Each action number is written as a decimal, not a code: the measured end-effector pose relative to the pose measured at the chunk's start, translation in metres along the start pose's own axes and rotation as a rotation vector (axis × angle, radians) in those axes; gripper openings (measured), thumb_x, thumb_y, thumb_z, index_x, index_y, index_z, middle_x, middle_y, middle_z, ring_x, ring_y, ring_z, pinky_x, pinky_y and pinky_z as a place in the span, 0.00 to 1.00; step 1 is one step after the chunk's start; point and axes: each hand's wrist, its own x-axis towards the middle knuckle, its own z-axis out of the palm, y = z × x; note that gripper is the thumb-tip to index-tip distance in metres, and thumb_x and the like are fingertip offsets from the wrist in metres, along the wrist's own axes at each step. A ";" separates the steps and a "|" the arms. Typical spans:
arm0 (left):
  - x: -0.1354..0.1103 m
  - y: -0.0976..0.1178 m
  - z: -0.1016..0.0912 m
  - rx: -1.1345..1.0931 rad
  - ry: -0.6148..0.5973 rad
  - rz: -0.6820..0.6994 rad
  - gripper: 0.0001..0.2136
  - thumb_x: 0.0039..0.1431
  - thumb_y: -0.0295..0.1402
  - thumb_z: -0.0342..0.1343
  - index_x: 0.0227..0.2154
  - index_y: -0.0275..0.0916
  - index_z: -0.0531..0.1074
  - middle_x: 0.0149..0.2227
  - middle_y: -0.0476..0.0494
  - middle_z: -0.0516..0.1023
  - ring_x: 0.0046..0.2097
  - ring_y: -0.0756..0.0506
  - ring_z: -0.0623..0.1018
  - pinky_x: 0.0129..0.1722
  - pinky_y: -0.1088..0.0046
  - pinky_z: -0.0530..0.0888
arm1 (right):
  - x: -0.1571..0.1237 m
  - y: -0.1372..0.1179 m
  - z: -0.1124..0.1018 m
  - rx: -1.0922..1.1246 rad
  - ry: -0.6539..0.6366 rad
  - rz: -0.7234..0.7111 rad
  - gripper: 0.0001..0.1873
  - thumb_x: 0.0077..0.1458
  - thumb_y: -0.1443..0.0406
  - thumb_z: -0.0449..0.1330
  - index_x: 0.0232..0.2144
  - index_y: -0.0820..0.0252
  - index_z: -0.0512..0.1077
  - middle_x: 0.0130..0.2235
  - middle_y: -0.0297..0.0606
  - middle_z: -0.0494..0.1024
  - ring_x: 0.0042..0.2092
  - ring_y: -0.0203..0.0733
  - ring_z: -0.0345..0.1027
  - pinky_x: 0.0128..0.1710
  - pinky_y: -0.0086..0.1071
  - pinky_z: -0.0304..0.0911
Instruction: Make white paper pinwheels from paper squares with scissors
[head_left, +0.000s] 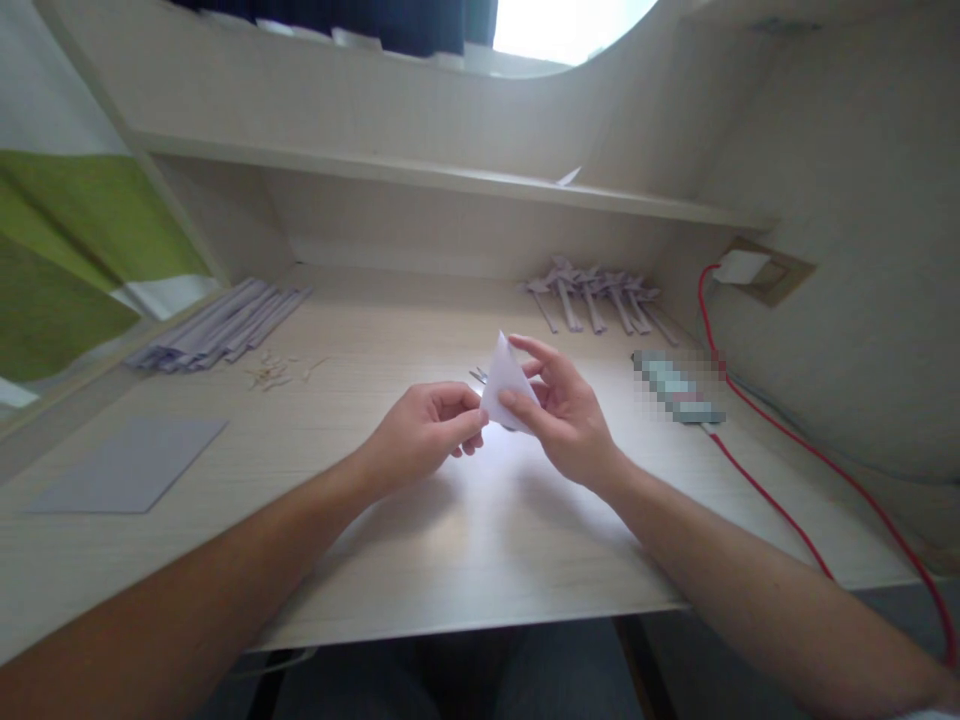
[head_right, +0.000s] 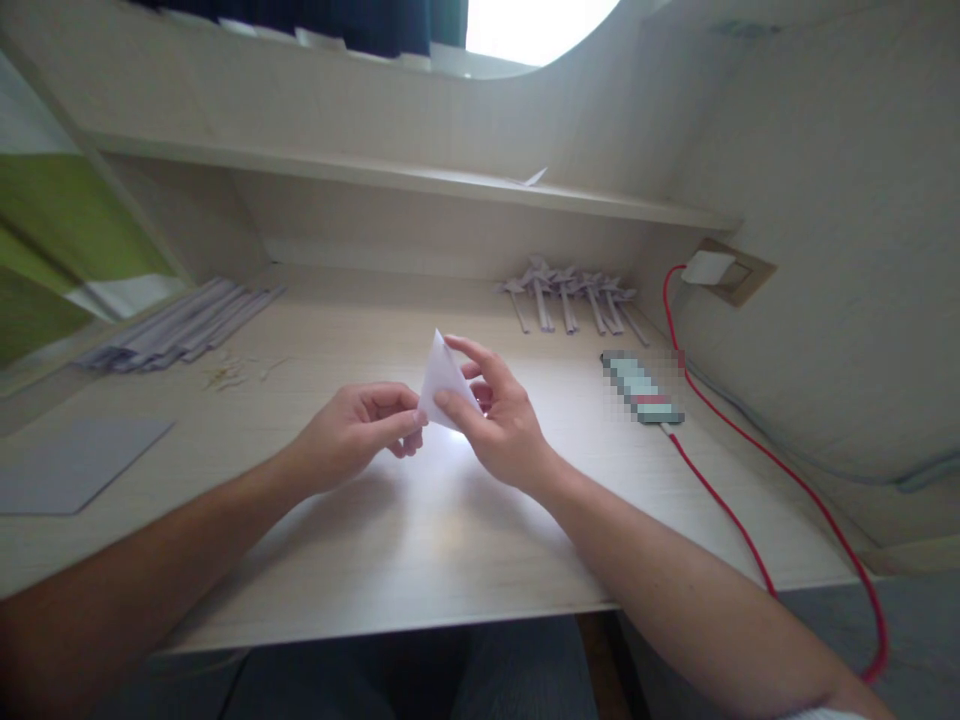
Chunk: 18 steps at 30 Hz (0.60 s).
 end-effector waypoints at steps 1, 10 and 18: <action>-0.001 0.000 0.000 0.037 0.012 0.025 0.09 0.61 0.34 0.59 0.26 0.37 0.77 0.25 0.49 0.77 0.28 0.50 0.75 0.31 0.73 0.71 | 0.002 -0.002 -0.001 0.021 0.018 0.010 0.31 0.59 0.61 0.70 0.63 0.45 0.69 0.43 0.34 0.76 0.36 0.39 0.73 0.33 0.33 0.69; 0.002 0.070 -0.020 0.212 0.242 0.276 0.07 0.59 0.33 0.61 0.28 0.38 0.79 0.25 0.50 0.77 0.29 0.49 0.74 0.29 0.74 0.68 | 0.040 -0.080 -0.018 0.135 0.008 -0.010 0.14 0.50 0.58 0.75 0.33 0.61 0.80 0.32 0.37 0.83 0.32 0.38 0.75 0.33 0.32 0.72; -0.004 0.169 -0.020 0.177 0.588 0.905 0.07 0.60 0.25 0.62 0.30 0.43 0.80 0.31 0.53 0.78 0.32 0.51 0.75 0.32 0.74 0.71 | 0.041 -0.182 -0.011 0.149 0.119 -0.439 0.04 0.54 0.68 0.72 0.33 0.57 0.81 0.32 0.33 0.80 0.33 0.35 0.72 0.35 0.29 0.71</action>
